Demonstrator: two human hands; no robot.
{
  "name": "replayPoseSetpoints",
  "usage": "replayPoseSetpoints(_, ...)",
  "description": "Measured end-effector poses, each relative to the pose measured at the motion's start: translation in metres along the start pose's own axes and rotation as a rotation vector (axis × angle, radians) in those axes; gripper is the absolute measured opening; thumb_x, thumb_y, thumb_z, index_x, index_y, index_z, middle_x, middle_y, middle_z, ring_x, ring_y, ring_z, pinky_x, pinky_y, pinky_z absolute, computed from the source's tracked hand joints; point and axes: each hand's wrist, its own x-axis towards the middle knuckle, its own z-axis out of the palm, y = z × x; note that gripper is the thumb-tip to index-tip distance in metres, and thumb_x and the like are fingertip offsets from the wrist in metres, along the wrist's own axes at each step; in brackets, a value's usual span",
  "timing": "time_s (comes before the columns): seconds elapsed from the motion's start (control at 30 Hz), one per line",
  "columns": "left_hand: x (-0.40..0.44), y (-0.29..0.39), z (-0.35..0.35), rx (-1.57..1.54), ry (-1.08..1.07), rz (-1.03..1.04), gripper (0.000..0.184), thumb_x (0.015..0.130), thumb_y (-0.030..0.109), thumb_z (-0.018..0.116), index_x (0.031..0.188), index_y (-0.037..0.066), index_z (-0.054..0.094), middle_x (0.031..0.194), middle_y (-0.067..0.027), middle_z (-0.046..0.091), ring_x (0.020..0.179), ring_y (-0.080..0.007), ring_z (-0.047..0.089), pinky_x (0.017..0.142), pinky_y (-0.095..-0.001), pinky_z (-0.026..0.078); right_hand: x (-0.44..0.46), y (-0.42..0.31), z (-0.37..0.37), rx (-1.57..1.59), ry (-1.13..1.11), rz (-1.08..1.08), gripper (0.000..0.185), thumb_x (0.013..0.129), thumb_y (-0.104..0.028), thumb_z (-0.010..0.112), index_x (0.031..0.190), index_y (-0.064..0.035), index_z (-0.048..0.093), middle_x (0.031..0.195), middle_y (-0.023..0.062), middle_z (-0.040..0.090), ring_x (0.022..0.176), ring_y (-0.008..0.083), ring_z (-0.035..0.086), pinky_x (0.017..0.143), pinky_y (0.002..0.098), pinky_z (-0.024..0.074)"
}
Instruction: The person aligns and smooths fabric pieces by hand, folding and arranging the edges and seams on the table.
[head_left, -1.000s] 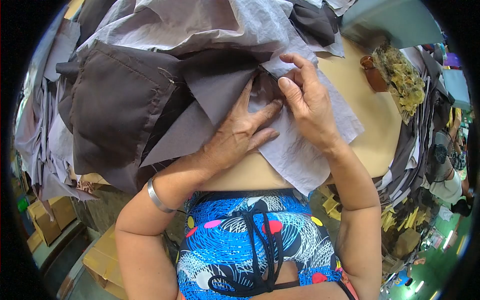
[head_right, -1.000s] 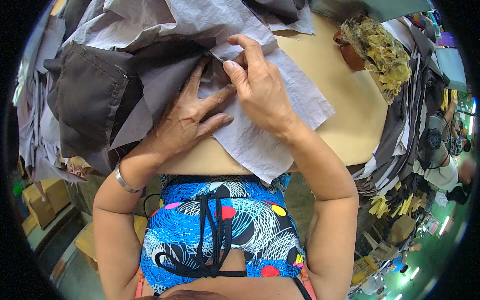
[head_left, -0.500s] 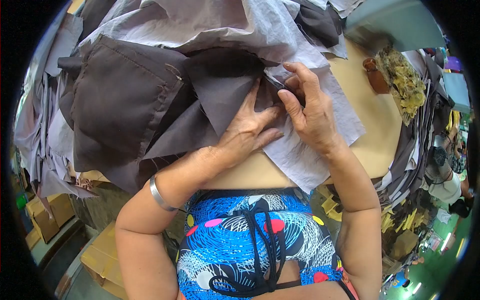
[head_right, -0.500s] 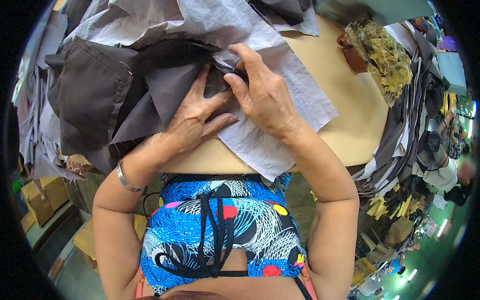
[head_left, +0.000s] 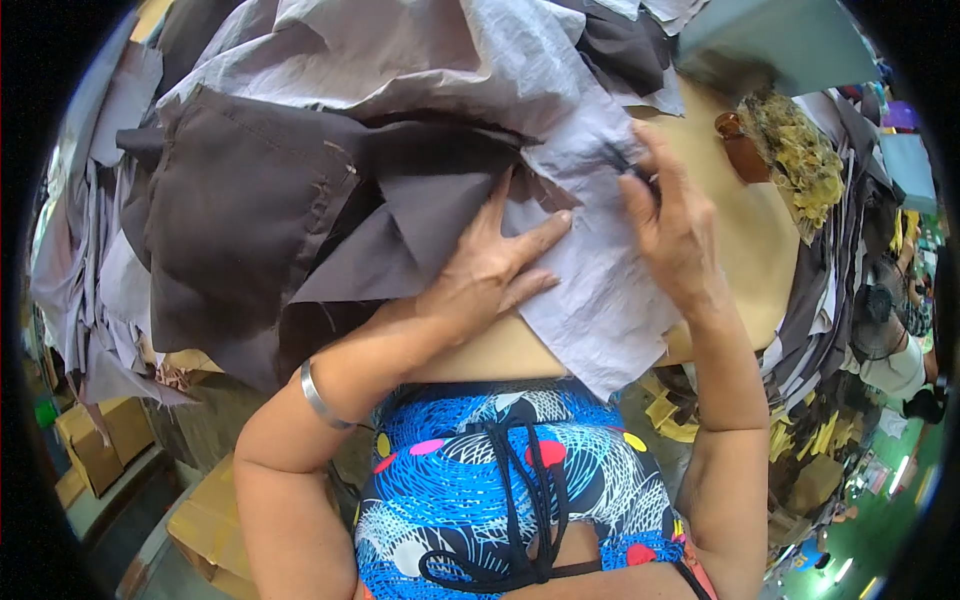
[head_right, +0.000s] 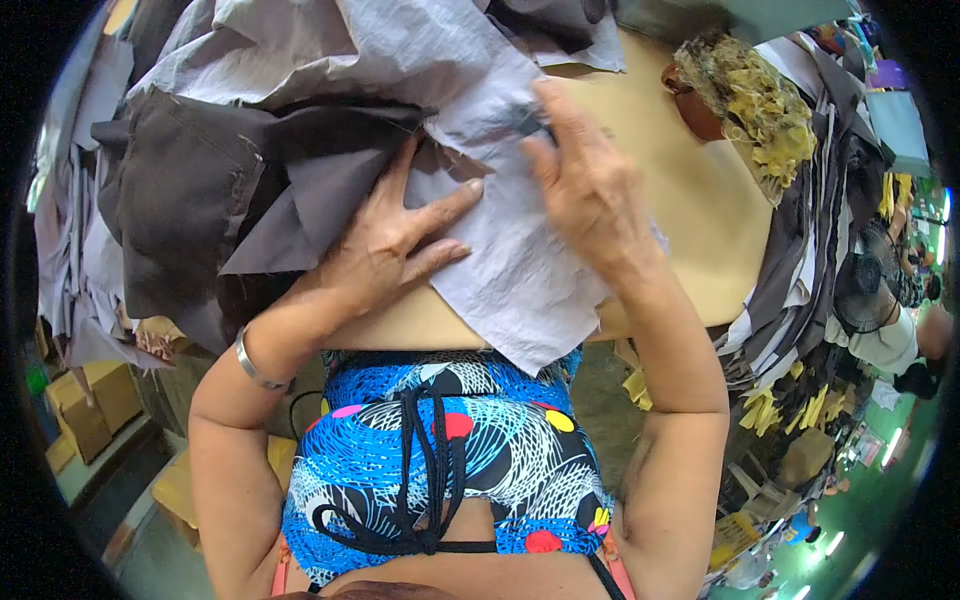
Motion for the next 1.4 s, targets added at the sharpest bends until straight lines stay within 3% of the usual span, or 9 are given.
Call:
replayPoseSetpoints(0.07,-0.005,0.002,0.004,-0.030,-0.023,-0.020,0.047,0.078,0.029,0.070,0.124,0.019,0.059,0.146,-0.0329,0.016,0.132,-0.0498,0.025,0.108,-0.0467,0.028,-0.003,0.027,-0.003,-0.210,0.004,0.015,0.045,0.085,-0.013,0.062,0.128,-0.0069,0.049,0.098,0.0155,0.064,0.081,0.0329,0.064,0.070,0.0386,0.0519)
replayPoseSetpoints(0.2,-0.005,0.025,-0.015,0.226,-0.111,-0.033,0.050,0.080,0.028,0.068,0.129,0.023,0.054,0.136,-0.0302,0.033,0.126,-0.0450,0.037,0.102,-0.0457,0.036,-0.004,0.061,-0.012,-0.502,0.007,0.016,0.046,0.085,-0.013,0.060,0.129,-0.0114,0.049,0.090,0.0132,0.063,0.073,0.0316,0.062,0.064,0.0395,0.0509)
replayPoseSetpoints(0.27,-0.005,0.026,-0.021,0.241,-0.005,0.049,0.048,0.081,0.020,0.066,0.127,0.013,0.054,0.127,-0.0234,0.045,0.119,-0.0405,0.045,0.097,-0.0444,0.041,0.000,0.067,-0.013,-0.578,0.122,-0.106,0.046,0.086,-0.014,0.059,0.131,-0.0129,0.048,0.092,0.0126,0.064,0.074,0.0320,0.062,0.065,0.0401,0.0509)
replayPoseSetpoints(0.37,-0.014,0.024,-0.030,0.201,0.000,0.026,0.045,0.079,0.010,0.065,0.121,0.003,0.053,0.125,-0.0176,0.050,0.114,-0.0380,0.049,0.096,-0.0442,0.041,0.006,0.012,-0.013,-0.094,-0.086,0.215,0.049,0.087,-0.016,0.056,0.134,-0.0135,0.042,0.102,0.0145,0.061,0.078,0.0333,0.062,0.068,0.0409,0.0505)
replayPoseSetpoints(0.57,-0.019,0.012,-0.035,0.066,-0.099,-0.045,0.057,0.081,0.012,0.064,0.133,0.007,0.044,0.136,-0.0202,0.041,0.126,-0.0372,0.040,0.104,-0.0423,0.034,0.007,0.007,0.035,0.076,0.129,0.099,0.058,0.085,-0.012,0.060,0.137,-0.0140,0.035,0.100,0.0174,0.062,0.082,0.0347,0.062,0.071,0.0402,0.0501)
replayPoseSetpoints(0.77,-0.016,-0.010,-0.068,0.333,-0.297,-0.068,0.066,0.080,0.031,0.066,0.139,0.014,0.042,0.142,-0.0172,0.038,0.131,-0.0346,0.035,0.109,-0.0429,0.026,0.031,0.001,-0.008,0.652,-0.070,0.377,0.063,0.083,-0.006,0.062,0.139,-0.0100,0.032,0.092,0.0118,0.062,0.077,0.0184,0.060,0.070,0.0300,0.0489)
replayPoseSetpoints(0.87,0.000,-0.017,-0.077,0.415,-0.252,-0.022,0.068,0.079,0.032,0.065,0.139,0.015,0.040,0.138,-0.0193,0.042,0.128,-0.0338,0.039,0.108,-0.0402,0.030,0.037,0.001,-0.020,1.163,-0.171,0.476,0.057,0.088,-0.004,0.056,0.139,-0.0024,0.030,0.098,0.0066,0.059,0.088,0.0106,0.057,0.079,0.0221,0.0468)
replayPoseSetpoints(1.17,0.026,-0.024,-0.053,0.637,-0.048,-0.032,0.065,0.081,0.037,0.061,0.137,0.010,0.042,0.134,-0.0199,0.045,0.123,-0.0332,0.043,0.105,-0.0403,0.033,0.034,-0.008,-0.032,1.338,-0.211,0.611,0.061,0.088,-0.006,0.056,0.142,-0.0050,0.027,0.110,0.0122,0.061,0.095,0.0124,0.060,0.083,0.0246,0.0500)
replayPoseSetpoints(1.4,0.002,-0.004,-0.079,0.404,-0.280,-0.016,0.064,0.083,0.041,0.057,0.135,0.007,0.043,0.132,-0.0203,0.048,0.119,-0.0327,0.047,0.102,-0.0404,0.035,0.020,0.013,-0.030,1.071,-0.374,0.487,0.064,0.085,-0.007,0.063,0.139,-0.0054,0.029,0.094,0.0095,0.062,0.083,0.0114,0.057,0.073,0.0259,0.0464)
